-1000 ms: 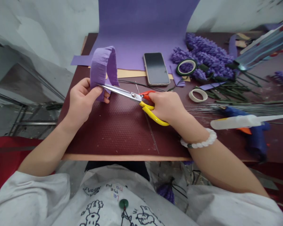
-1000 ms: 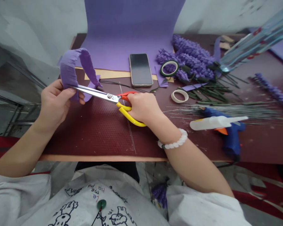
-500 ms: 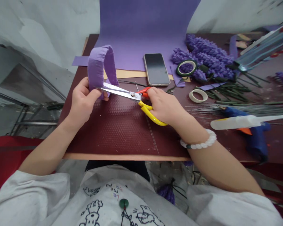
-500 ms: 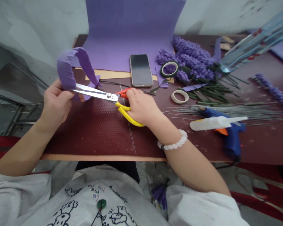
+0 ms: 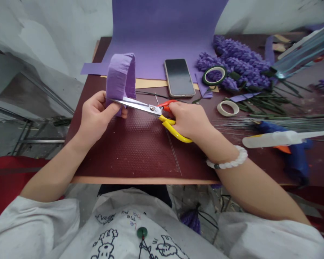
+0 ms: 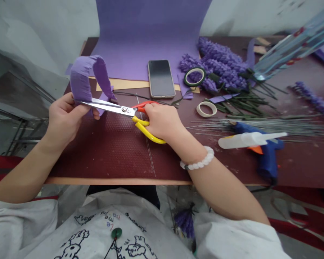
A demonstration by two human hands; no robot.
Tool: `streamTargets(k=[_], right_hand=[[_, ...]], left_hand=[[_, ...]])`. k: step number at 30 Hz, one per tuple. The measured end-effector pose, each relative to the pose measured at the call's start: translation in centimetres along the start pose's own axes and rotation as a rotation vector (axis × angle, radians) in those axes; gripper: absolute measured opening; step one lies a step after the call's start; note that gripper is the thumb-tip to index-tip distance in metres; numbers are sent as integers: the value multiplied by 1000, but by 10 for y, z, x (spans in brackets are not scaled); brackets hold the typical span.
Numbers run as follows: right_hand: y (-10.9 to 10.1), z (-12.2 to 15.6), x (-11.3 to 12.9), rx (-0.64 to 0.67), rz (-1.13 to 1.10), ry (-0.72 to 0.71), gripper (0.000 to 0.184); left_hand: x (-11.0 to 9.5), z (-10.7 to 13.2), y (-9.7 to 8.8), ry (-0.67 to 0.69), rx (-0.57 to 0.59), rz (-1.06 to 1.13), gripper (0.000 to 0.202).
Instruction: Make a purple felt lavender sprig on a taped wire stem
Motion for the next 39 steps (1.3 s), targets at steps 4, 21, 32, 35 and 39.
streamTargets(k=[4,21,32,35,39], right_hand=[[2,-2,-2,16,36,22,41],[2,1,4,3,-92,-51,39],[2,-1,2,-27,-27,-6,40],[1,1,4,-32,-75,-63,42],[3,2,4,2,-92,-72,43]], left_hand=[[0,0,0,24,14,20,5],[0,-1,2,17,-8,-8,8],[1,-1,2,33,15,-30,4],[-1,-1,2,61,6,-35,2],[-2,-1,2,56,-3,-41,4]])
Point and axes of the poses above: each hand's wrist, its own z-axis away from the middle knuckle, its own y-axis out of the palm, x = y × z, the point moved 8 cm from there along -z, towards the middle knuckle, and after that the axes turned 7 degrees about -z, right-handed, at the moved point
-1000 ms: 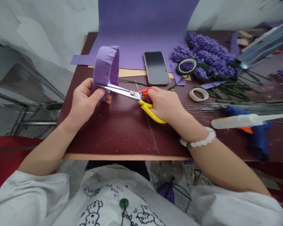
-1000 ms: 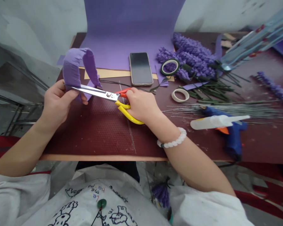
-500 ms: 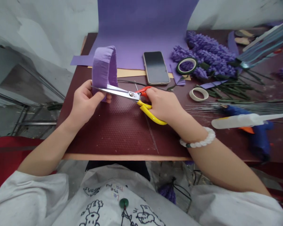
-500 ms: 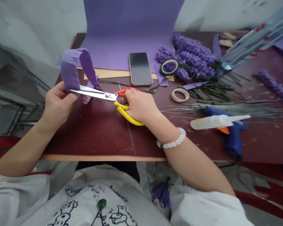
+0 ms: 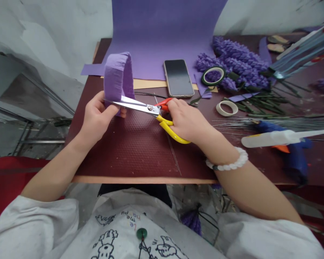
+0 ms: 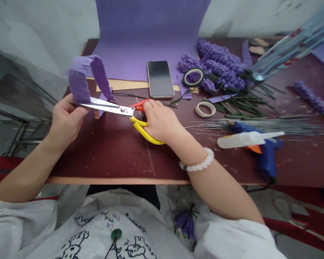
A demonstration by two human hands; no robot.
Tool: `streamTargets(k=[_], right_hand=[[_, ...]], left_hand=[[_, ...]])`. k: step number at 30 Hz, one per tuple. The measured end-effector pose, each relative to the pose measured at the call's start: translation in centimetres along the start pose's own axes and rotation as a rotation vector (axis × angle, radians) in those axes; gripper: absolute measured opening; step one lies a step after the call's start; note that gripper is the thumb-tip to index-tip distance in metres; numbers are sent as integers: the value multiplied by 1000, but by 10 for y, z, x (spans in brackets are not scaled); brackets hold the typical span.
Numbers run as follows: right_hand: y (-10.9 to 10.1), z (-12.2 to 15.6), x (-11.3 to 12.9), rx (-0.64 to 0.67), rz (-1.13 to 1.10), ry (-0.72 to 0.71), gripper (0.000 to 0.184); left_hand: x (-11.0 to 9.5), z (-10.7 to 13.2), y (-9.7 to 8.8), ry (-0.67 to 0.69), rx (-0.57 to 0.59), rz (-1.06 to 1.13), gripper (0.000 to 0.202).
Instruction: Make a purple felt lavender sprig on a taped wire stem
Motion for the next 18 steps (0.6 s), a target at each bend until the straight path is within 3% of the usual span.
streamTargets(k=[18], right_hand=[[-5,0,-1,-46,65,65,36]], left_hand=[[-2,2,3,-87,17,65,3]])
Point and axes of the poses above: each hand's wrist, its own z-axis away from the middle knuckle, its own y-axis out of the palm, x = y × z, the point moved 8 cm from there along -z, towards the middle knuckle, and after that the axes turned 7 degrees about -z, right-handed, at the moved point
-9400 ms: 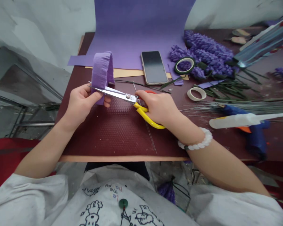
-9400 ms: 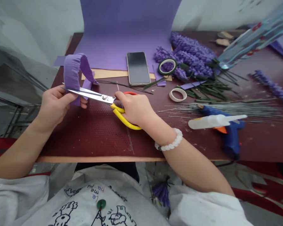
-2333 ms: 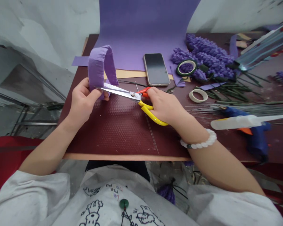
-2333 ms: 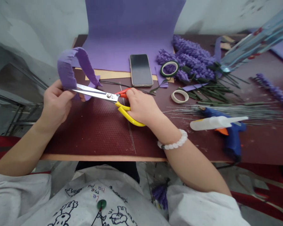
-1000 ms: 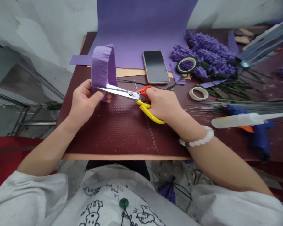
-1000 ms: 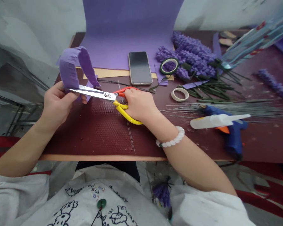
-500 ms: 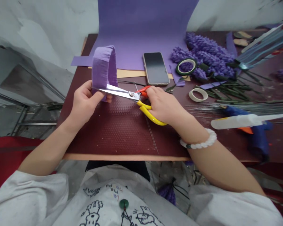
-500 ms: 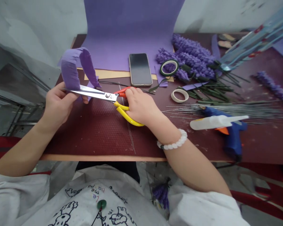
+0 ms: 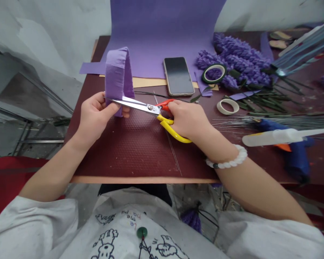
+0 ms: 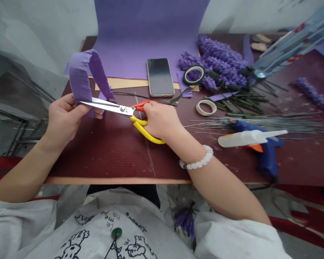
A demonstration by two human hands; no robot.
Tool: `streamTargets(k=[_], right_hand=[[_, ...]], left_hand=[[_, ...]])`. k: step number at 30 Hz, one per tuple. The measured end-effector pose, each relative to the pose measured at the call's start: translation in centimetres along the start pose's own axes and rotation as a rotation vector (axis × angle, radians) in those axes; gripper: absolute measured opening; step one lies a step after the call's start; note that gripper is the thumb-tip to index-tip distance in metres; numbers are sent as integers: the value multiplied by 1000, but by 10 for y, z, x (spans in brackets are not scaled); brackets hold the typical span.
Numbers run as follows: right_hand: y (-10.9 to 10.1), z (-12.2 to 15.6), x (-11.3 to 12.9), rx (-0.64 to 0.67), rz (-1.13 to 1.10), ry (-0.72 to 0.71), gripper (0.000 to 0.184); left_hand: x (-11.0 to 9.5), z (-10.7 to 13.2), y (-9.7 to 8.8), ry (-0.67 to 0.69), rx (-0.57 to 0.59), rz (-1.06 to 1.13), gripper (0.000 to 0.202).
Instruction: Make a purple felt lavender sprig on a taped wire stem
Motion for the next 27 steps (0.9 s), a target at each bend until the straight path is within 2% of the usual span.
streamTargets(k=[7,10,16,27], right_hand=[[1,0,0,33,12,31,39],[1,0,2,24,-30,-13,40],[3,1,3,-6,-99,-74,40],[0,-1,2,13,-15,-3,38]], left_hand=[[1,0,1,14,49,5,10],[-1,-1,-1,30,16,-51,6],[0,-2,-3,31,-28,-27,4],[-2,0,1,-6,1,-51,4]])
Point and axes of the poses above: each hand's wrist, its own z-axis away from the middle knuckle, its own y-axis out of the palm, x = y × z, the point moved 8 cm from there along -z, towards the middle knuckle, and after that the axes turned 7 degrees about -z, right-handed, at the moved point
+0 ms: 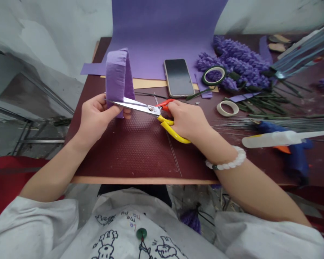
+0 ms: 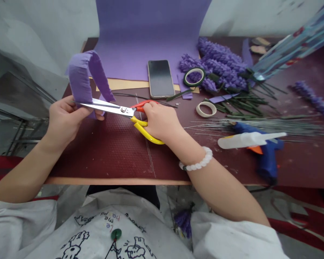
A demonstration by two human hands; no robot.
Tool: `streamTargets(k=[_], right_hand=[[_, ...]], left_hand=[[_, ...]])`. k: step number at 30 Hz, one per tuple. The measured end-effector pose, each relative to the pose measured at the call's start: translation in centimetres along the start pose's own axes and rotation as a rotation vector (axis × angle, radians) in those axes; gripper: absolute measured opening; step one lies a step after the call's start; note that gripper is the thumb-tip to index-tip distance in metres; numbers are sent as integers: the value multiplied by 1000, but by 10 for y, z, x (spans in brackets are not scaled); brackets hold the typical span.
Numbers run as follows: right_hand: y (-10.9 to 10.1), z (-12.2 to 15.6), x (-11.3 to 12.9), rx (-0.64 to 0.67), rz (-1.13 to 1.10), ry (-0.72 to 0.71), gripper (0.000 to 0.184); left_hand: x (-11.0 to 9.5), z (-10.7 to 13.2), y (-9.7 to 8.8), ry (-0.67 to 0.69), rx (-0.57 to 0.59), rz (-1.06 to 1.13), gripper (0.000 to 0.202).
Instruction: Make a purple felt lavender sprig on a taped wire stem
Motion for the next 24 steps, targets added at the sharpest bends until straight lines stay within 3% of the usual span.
streamTargets(k=[7,15,24], right_hand=[[1,-1,-3,-4,40,36,40],[4,1,3,-27,-48,-105,41],[1,0,1,4,-78,-32,38]], left_hand=[[1,0,1,-6,20,14,6],[3,-3,0,81,20,60,6],[1,-1,1,32,13,18,5]])
Point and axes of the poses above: each hand's wrist, its own z-axis away from the middle knuckle, its own y-axis out of the palm, x = y × z, the point moved 8 cm from there along -z, towards the middle knuckle, and after that the axes turned 7 degrees about -z, right-handed, at the moved point
